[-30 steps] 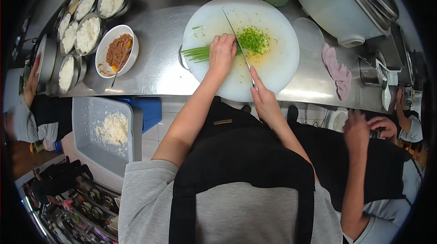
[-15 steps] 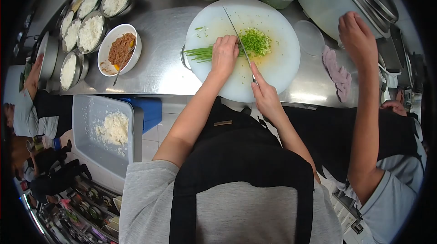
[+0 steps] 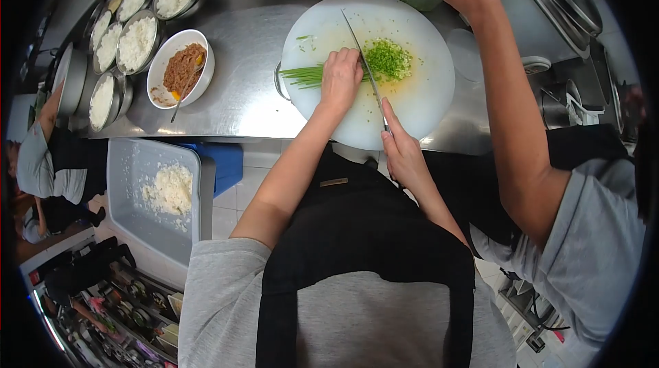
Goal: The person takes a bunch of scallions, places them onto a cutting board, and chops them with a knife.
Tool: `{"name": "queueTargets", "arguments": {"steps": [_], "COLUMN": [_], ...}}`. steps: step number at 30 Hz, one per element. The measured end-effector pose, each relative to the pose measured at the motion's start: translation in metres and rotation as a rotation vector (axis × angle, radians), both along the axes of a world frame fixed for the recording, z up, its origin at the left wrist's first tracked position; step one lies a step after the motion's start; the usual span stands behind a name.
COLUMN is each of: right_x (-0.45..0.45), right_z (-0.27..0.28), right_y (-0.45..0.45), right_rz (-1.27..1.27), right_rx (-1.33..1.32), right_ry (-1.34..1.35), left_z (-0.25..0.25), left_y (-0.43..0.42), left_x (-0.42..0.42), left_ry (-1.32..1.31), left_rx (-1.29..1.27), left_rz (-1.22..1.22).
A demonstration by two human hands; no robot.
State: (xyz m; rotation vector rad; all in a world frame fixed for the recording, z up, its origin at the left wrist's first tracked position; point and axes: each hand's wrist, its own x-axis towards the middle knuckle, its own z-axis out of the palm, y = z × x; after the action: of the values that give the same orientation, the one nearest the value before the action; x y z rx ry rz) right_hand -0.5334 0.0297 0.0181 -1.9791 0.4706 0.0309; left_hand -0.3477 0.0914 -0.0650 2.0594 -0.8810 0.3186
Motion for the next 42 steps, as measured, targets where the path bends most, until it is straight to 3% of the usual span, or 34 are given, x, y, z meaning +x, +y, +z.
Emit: {"name": "queueTargets", "arguments": {"steps": [4, 6, 7, 9, 16, 22, 35, 37, 42], "right_x": [0.010, 0.026, 0.026, 0.025, 0.008, 0.001, 0.011, 0.012, 0.013], "right_z": [-0.016, 0.002, -0.003, -0.015, -0.007, -0.008, -0.010, -0.021, -0.007], "right_y": [-0.003, -0.005, -0.007, -0.012, -0.019, -0.008, 0.027, 0.031, 0.039], "right_rz": [0.014, -0.035, -0.035, -0.159, -0.094, -0.116, -0.095, -0.036, -0.115], "right_rx": [-0.013, 0.144, 0.140, 0.504, 0.353, 0.252, 0.135, -0.008, 0.150], "right_ry": [0.011, 0.242, 0.233, 0.049, 0.054, 0.084, 0.096, -0.022, 0.079], "left_z": [0.001, 0.001, 0.002, 0.003, 0.013, 0.013, 0.010, 0.010, 0.010], "left_y": [0.001, 0.001, 0.001, 0.002, 0.012, 0.032, 0.051, 0.058, 0.065], "left_x": [0.002, 0.000, 0.000, 0.000, 0.010, 0.007, 0.020, 0.022, 0.029], "left_ry": [0.004, 0.001, -0.001, -0.009, 0.037, -0.030, 0.001, 0.035, 0.035], "left_rx": [-0.011, -0.017, -0.023, 0.006, 0.152, 0.073, 0.085, 0.084, 0.072], "left_rz": [-0.015, -0.019, -0.021, -0.015, -0.045, -0.218, -0.278, -0.284, -0.319]}}
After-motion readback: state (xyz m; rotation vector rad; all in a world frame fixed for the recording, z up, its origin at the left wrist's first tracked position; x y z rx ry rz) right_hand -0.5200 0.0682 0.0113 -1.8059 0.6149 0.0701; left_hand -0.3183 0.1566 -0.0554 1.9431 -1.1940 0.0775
